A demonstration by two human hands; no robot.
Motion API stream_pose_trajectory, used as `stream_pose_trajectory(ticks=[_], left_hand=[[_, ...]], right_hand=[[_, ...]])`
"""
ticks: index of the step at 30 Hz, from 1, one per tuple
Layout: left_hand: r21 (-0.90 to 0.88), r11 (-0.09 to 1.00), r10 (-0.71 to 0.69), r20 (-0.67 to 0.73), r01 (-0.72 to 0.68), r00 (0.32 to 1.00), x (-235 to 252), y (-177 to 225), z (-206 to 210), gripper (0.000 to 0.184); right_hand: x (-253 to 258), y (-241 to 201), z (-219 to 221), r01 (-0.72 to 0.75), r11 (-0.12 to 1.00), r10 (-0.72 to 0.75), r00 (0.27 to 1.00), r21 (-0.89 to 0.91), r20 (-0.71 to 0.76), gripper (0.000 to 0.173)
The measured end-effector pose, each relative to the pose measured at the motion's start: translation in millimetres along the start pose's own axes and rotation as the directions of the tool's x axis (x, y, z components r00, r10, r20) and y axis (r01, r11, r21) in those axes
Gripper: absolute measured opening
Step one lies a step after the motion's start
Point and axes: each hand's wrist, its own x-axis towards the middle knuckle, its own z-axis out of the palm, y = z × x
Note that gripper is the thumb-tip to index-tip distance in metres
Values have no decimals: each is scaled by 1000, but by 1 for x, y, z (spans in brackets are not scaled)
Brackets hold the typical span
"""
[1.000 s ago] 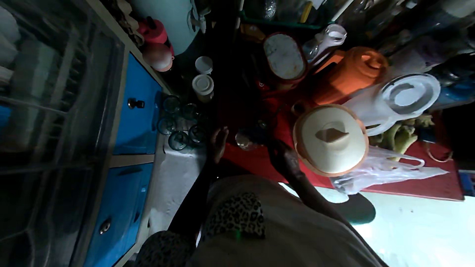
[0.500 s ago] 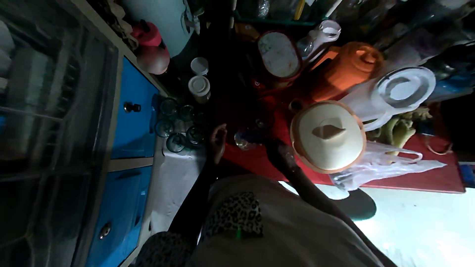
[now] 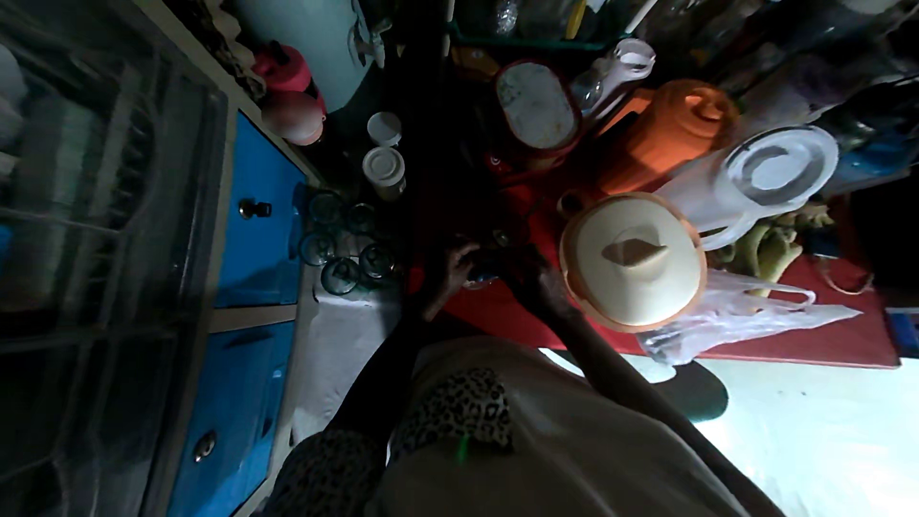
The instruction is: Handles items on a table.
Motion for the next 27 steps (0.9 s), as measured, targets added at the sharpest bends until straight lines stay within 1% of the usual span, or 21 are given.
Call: stream_pose_trajectory(ticks=[2,4,5,6,8,10,11,12,13,15,16,17,19,21,24,26,27], left_hand=[[37,999,39,-46,-37,998,-1,-2,1,11],[85,993,91,-88,-84,992,-2,-3,3,6],[104,991,96,-96,-86,991,-2,-1,2,4],[109,992,73,-88,-64,993,-3,2,0,6],[61,997,-37,-20,38,999,-5,1,0,11],[3,997,-77,42,77,996,-6,-7,3,20],[8,996,-92,80,92,993,-7,-10,2,24],[23,994,-107,105,106,989,-8,-8,0,22],[31,993,-114,113,111,987,-10,-7,-2,19],[21,990,-140,102,139,985,-12,-6,-3,14],[10,990,-143,78,142,987,-13,-6,-3,13],[10,993,-117,31,116,993,-14,-8,-2,14],[10,1000,-29,-63,30,998,-13,-13,2,17],[6,1000,16,-99,-16,995,-12,-15,5,18],[-5,1000,-24,-104,24,994,-11,-10,5,15],[-11,994,-105,-86,104,991,-10,-7,4,22],[-18,993,-122,-84,120,989,-10,-7,4,23]], right_hand=[[3,0,7,49,998,-46,996,42,-71,24],[5,-2,10,45,997,-40,994,54,-99,21],[6,-4,11,44,998,-38,993,53,-110,20],[7,-6,12,48,998,-42,991,48,-123,19],[8,-8,14,72,997,-66,985,33,-160,18],[7,-7,16,85,996,-78,983,36,-167,17],[7,-6,15,85,995,-77,985,48,-152,16],[6,-5,14,75,995,-66,990,68,-124,17],[6,-4,11,47,995,-40,996,86,-79,23],[7,-1,4,-64,993,59,997,96,53,50],[8,1,1,-121,989,111,987,83,112,56],[10,4,-1,-177,982,163,973,71,163,54],[13,4,-6,-250,967,233,944,45,235,40],[13,4,-4,-232,972,219,946,30,238,31],[12,3,0,-163,987,161,965,-5,207,28],[11,2,3,-129,991,134,974,-41,183,31],[9,3,5,-112,992,119,980,-49,160,32]])
